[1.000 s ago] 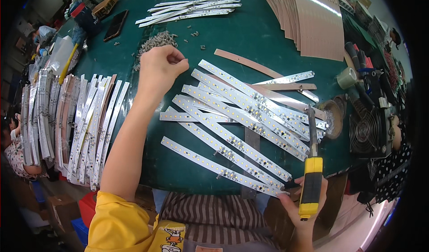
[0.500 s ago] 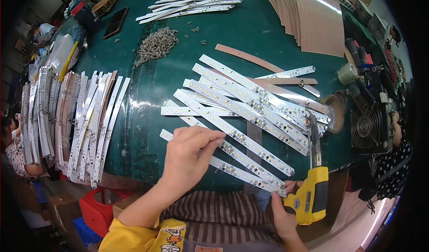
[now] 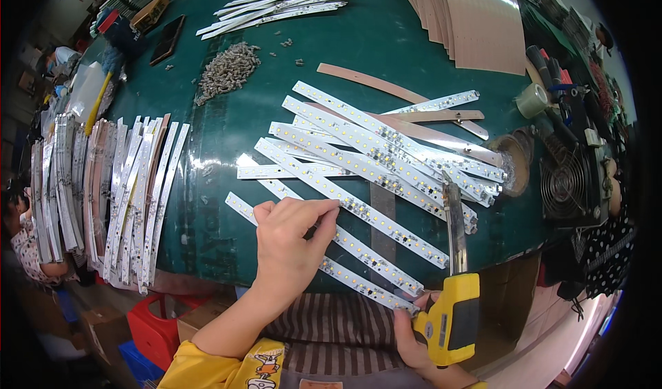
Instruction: The person arranges LED strips on a table, positions small components onto the strips by hand, and solders the components to each strip using a soldering tool.
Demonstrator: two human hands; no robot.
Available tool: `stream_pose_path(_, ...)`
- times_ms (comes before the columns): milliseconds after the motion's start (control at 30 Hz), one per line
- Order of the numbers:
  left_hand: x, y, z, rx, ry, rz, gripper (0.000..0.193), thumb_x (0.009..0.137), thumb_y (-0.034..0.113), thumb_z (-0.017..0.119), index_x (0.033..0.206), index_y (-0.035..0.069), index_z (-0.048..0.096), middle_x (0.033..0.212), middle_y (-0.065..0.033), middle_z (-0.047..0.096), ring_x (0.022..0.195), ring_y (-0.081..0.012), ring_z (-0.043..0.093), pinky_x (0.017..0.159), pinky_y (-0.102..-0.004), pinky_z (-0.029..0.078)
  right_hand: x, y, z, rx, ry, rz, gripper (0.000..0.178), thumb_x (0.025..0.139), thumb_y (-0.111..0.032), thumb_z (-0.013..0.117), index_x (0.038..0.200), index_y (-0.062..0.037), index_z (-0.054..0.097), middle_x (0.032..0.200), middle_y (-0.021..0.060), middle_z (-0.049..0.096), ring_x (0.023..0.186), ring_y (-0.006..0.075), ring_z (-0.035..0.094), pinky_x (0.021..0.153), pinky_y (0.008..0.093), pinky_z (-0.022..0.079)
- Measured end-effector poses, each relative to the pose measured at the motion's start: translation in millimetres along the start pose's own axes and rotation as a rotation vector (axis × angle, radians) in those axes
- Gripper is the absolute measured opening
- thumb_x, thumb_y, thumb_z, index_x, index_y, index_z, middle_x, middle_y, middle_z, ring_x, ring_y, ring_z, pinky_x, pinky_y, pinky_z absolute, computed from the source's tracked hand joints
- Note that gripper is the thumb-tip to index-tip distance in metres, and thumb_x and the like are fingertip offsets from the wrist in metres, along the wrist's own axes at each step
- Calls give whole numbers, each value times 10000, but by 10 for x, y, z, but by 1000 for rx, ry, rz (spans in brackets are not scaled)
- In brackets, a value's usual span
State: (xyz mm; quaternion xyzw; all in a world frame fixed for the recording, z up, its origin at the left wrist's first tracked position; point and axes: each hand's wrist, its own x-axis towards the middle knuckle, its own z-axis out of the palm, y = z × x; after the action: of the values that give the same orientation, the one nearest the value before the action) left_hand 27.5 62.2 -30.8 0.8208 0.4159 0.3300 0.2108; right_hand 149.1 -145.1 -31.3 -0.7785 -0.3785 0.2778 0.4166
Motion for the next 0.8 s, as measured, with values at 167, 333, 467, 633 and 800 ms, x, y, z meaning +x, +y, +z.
stream_pose_path(167,3,10,-19,7,-23,-24,104,760,83,750,862,96,735,700,-17,656,618,-159,591,690,-308,351,74,-27,-188,-128,-33,-65,286,854,-36,574,1080,-26,400,1019,116,472,965,196,513,848,306,416)
stream_pose_path(333,-1,7,5,-5,-15,-36,100,744,95,760,839,94,732,707,-13,650,630,-164,593,694,-305,351,38,147,-333,39,9,-62,328,897,-135,527,1167,10,410,1033,110,477,790,161,544,791,309,461)
stream_pose_path(467,16,32,-1,-10,-1,-31,101,732,99,763,827,98,730,696,-15,643,628,-163,592,698,-308,348,91,218,-377,99,100,-79,402,900,-158,551,1229,7,390,1065,94,467,852,139,516,788,295,453)
stream_pose_path(633,-50,203,-138,-257,-82,-31,110,714,1,731,804,63,719,769,-32,694,689,-146,632,697,-287,429,295,-109,-394,320,46,-84,537,770,8,701,1217,-65,414,1054,75,471,875,135,486,760,258,433)
stream_pose_path(800,-304,552,-234,-1050,-534,-350,95,789,-63,701,873,-20,711,850,-106,714,803,-169,647,752,-281,487,421,-430,-383,315,-98,-132,531,789,9,739,1200,-67,411,962,97,593,833,150,544,739,261,434)
